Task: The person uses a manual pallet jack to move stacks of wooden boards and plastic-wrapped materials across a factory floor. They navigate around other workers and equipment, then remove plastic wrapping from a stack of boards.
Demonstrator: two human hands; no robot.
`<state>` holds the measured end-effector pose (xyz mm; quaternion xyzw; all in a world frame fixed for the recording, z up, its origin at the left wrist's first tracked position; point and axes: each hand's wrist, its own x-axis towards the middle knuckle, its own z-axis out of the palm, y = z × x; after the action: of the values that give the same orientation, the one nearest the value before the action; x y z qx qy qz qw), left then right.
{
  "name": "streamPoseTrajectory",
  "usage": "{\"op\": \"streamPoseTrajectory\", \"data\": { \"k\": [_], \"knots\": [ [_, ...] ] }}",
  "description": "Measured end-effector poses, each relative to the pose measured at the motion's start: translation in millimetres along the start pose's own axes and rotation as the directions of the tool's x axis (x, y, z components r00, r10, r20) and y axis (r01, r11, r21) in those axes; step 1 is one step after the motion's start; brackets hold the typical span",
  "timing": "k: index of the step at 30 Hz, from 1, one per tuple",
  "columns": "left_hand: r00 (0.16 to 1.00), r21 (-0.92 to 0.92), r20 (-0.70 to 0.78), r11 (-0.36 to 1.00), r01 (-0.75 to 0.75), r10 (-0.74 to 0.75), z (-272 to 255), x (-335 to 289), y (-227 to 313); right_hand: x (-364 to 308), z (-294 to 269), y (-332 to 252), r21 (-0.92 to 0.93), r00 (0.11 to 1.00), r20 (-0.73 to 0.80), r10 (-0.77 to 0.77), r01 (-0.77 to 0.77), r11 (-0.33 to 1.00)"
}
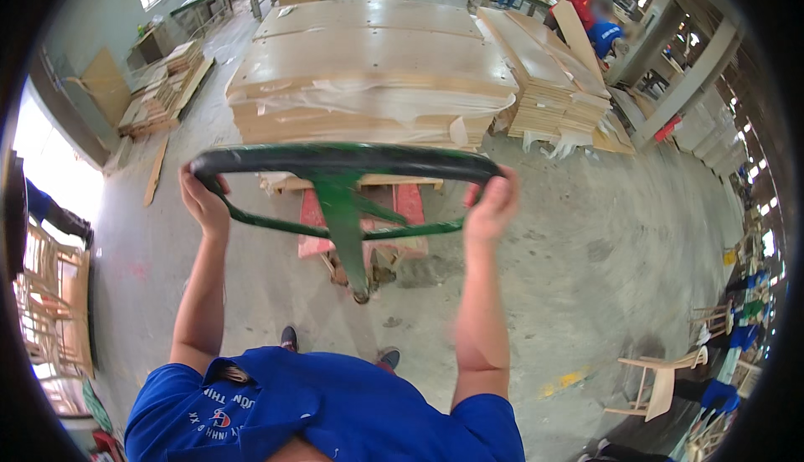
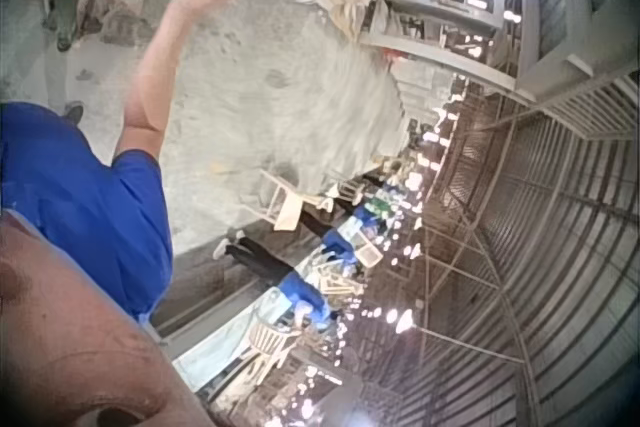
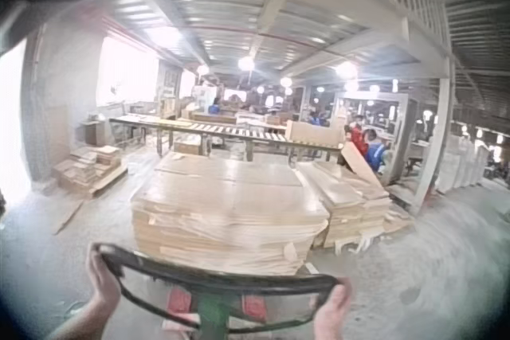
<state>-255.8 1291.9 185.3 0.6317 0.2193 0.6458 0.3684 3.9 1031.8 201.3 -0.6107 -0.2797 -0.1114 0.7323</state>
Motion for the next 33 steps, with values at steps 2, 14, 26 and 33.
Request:
{"op": "streamPoseTrajectory", "data": {
  "k": [2,14,26,33],
  "knots": [
    [0.999,-0.138,-0.029,0.99,-0.043,0.04,-6,-6,0,-6,-9,5,-0.082,0.998,-0.038,-0.041,0.038,0.996],
    [0.839,-0.197,0.494,0.969,-0.148,0.229,-43,27,1,-106,-59,-60,0.056,0.971,-0.223,-0.085,0.1,0.993],
    [0.817,-0.366,0.534,0.93,-0.01,0.219,3,77,-46,-163,15,-122,-0.257,0.885,-0.411,-0.218,0.117,0.959],
    [0.857,-0.451,0.484,0.89,0.072,0.176,52,92,-61,-188,46,-135,-0.401,0.801,-0.542,-0.254,0.019,0.916]
  ]
}}
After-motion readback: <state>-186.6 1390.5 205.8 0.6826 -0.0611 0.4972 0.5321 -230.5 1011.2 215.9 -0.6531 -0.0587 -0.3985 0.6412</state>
